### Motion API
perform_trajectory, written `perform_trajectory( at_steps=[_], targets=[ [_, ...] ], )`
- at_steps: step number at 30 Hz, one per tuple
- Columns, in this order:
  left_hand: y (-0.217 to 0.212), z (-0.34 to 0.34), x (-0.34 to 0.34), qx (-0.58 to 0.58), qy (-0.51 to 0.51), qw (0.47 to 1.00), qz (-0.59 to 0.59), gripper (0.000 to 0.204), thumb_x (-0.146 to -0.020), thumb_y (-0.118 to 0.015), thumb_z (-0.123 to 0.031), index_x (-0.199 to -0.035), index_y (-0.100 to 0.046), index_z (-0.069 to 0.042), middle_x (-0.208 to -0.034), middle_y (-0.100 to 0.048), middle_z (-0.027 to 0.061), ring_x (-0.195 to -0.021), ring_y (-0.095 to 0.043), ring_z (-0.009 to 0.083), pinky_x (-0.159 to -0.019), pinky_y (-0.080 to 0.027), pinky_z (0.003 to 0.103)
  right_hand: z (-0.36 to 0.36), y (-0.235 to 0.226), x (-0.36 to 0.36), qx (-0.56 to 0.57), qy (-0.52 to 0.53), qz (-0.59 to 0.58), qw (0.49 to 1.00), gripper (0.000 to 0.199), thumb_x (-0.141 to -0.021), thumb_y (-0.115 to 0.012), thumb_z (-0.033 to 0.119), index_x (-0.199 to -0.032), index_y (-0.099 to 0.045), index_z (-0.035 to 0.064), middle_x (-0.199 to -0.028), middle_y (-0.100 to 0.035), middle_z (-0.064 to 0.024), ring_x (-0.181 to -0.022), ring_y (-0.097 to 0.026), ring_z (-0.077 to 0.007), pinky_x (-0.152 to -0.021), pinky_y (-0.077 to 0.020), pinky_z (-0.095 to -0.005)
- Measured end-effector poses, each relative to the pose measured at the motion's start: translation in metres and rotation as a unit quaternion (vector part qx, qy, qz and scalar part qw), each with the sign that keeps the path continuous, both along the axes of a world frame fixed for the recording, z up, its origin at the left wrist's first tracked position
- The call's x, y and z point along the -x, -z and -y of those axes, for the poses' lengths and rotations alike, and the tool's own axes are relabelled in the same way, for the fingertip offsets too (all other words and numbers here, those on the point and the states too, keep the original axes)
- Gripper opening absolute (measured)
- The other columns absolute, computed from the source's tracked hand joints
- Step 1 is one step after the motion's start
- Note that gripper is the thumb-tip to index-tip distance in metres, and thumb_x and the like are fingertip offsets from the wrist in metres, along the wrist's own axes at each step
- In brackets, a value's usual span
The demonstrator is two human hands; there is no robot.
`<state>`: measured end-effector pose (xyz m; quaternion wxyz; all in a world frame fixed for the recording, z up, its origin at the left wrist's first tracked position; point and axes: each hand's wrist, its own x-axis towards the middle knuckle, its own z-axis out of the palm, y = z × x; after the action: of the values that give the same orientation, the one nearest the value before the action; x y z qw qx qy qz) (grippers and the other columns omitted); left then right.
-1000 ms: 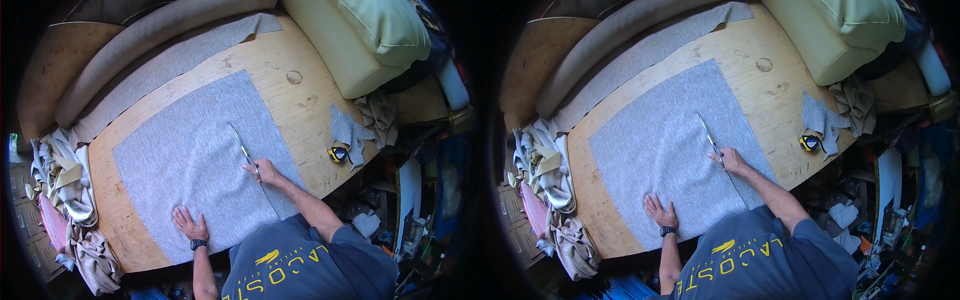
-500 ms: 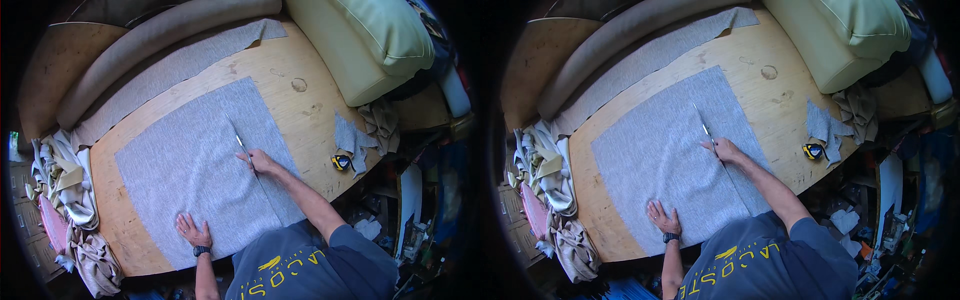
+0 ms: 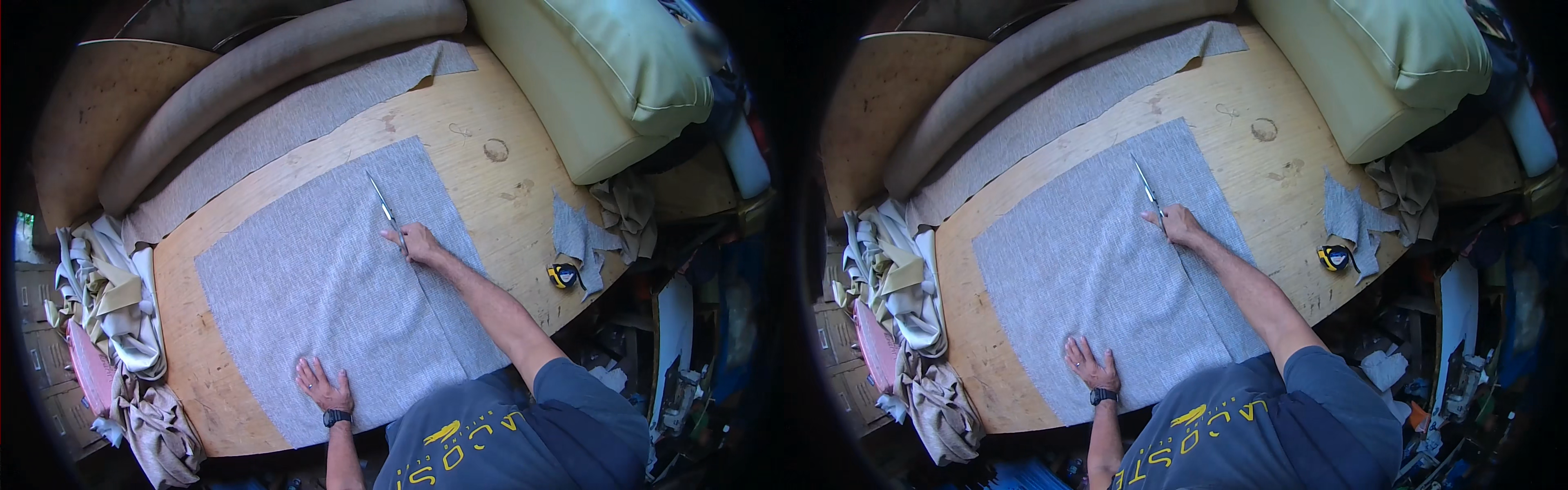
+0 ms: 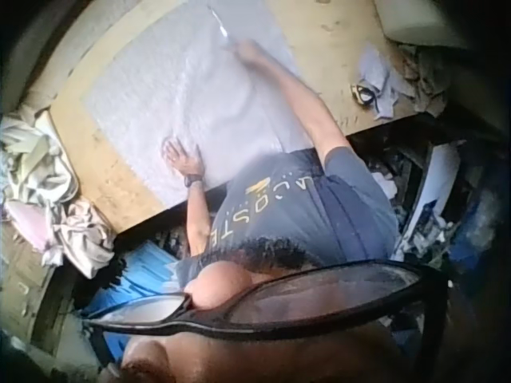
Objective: The person cuts a large piece of gray fabric into smaller rectangular sections using shears on a wooden workbench. They measure the fabric with a tape measure, make straight cuts, and occasionally fold or reposition the material to continue cutting.
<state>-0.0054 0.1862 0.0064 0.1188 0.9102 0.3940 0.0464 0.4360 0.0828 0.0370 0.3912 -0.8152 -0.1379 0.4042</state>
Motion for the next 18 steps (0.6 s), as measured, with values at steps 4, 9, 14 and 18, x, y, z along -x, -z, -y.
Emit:
perform_trajectory(
  at_steps=[4,9,14,18],
  targets=[
    [-0.002,0.001,0.001,0.001,0.0,1.0,0.0,0.078,-0.086,-0.07,-0.041,-0.151,-0.046,-0.004,-0.164,-0.03,0.0243,-0.153,-0.023,0.0438,-0.124,-0.013,0.063,-0.007,0.014,-0.004,-0.016,0.018,-0.046,0.999,0.071,-0.089,-0.066,0.07,-0.081,-0.071,-0.001,-0.064,-0.065,-0.0081,-0.059,-0.066,-0.0195,-0.062,-0.0529,-0.0374],
    [-0.001,0.001,0.001,0.0,0.0,1.0,0.008,0.077,-0.087,-0.069,-0.043,-0.15,-0.046,-0.004,-0.164,-0.03,0.0246,-0.153,-0.023,0.0442,-0.123,-0.013,0.063,-0.034,-0.013,-0.029,-0.015,0.034,-0.079,0.996,0.06,-0.089,-0.071,0.064,-0.07,-0.061,0.0087,-0.061,-0.058,-0.0029,-0.051,-0.057,-0.0138,-0.052,-0.0489,-0.0311],
    [0.0,0.0,-0.001,-0.001,0.003,1.0,0.005,0.078,-0.087,-0.069,-0.044,-0.15,-0.045,-0.004,-0.164,-0.03,0.0251,-0.153,-0.023,0.0445,-0.123,-0.013,0.063,-0.037,0.003,-0.037,-0.038,0.033,-0.038,0.998,0.063,-0.088,-0.069,0.068,-0.069,-0.06,0.0086,-0.061,-0.058,-0.0026,-0.052,-0.058,-0.0143,-0.052,-0.0489,-0.0325],
    [-0.002,0.001,-0.001,0.005,-0.002,1.0,-0.006,0.079,-0.087,-0.069,-0.044,-0.151,-0.044,-0.005,-0.164,-0.03,0.0249,-0.153,-0.023,0.0442,-0.123,-0.013,0.063,-0.043,0.004,-0.043,-0.048,0.029,-0.056,0.997,0.069,-0.089,-0.067,0.07,-0.065,-0.065,0.0053,-0.062,-0.064,-0.0074,-0.055,-0.063,-0.0184,-0.058,-0.0519,-0.0364]
  ],
)
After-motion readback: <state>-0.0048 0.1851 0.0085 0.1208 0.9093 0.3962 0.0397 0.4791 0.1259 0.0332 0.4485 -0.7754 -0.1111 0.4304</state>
